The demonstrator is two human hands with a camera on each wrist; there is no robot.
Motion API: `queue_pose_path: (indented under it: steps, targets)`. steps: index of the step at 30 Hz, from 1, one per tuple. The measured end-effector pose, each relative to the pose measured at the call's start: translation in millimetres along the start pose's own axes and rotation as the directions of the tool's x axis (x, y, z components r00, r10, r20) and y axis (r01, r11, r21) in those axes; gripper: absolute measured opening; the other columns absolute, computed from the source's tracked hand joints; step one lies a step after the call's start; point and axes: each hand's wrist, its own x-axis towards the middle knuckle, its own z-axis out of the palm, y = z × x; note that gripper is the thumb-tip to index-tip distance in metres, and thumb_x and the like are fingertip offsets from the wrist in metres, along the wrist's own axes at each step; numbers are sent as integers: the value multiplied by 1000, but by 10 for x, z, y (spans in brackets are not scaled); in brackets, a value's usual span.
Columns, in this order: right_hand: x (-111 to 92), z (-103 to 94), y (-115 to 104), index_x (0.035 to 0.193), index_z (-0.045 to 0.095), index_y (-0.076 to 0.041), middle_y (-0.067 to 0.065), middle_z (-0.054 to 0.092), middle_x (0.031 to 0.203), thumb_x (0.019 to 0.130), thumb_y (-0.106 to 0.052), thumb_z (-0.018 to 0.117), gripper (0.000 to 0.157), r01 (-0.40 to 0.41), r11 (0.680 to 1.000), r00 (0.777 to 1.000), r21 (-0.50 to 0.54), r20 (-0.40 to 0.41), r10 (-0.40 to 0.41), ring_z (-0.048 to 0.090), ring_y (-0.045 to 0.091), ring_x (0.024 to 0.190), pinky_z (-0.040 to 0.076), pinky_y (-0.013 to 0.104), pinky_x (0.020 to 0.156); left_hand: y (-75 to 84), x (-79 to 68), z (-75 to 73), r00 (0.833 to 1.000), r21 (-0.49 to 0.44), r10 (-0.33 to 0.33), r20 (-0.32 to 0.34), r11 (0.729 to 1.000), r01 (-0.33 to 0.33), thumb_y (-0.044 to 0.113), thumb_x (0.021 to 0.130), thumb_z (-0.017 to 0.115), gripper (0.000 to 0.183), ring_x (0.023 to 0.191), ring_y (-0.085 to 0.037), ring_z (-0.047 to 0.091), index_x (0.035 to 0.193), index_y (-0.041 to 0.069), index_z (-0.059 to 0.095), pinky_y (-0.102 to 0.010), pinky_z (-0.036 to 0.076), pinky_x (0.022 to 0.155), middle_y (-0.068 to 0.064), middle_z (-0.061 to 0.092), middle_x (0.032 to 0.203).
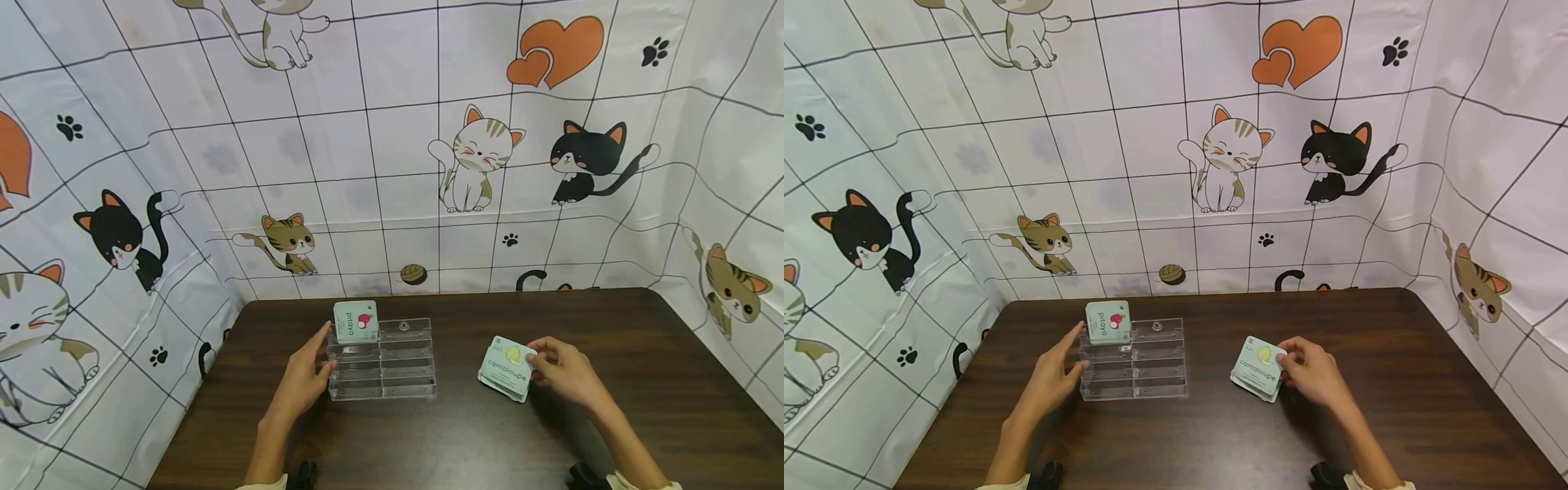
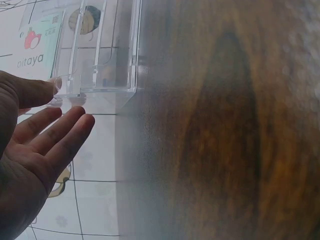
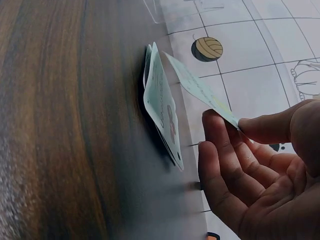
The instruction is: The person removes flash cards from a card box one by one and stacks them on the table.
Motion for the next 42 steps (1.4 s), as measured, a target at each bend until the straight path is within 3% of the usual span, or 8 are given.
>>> queue_pose_path:
  steps: [6,27,36,42]
  targets:
    - [3,-7,22,132,61,9,23,79,112,109,-13,62,32,-8,1000,1000,-2,15,8,75,21,82,65,29,67,2,8,9,1000,-5,4,-6,1000,-4,-9,98,71,86,137,-43,64,171,12,30,-41,64,100,-25,45,166]
    - [32,45,13,129,62,10,14,78,97,107,-11,63,30,-26,996,1000,-90,-10,25,74,19,77,65,31,64,-27,4,28,1000,26,18,-23,1000,-17,-8,97,73,87,136,-43,65,170,11,31,-44,64,99,-24,47,165]
    - [36,47,-17,125,65,7,13,78,96,106,-13,65,28,-18,988,999,-156,-34,12,73,18,74,58,27,59,-26,10,25,1000,22,12,-17,1000,-12,-7,97,73,87,136,-42,65,171,12,31,-45,64,100,-24,48,164]
    - [43,39,-25,122,67,7,15,79,99,105,-14,67,27,-8,980,999,-199,-40,0,75,19,76,53,30,63,-24,14,23,1000,28,7,-10,1000,-6,-6,98,73,87,136,-42,65,171,12,30,-46,64,100,-24,49,164]
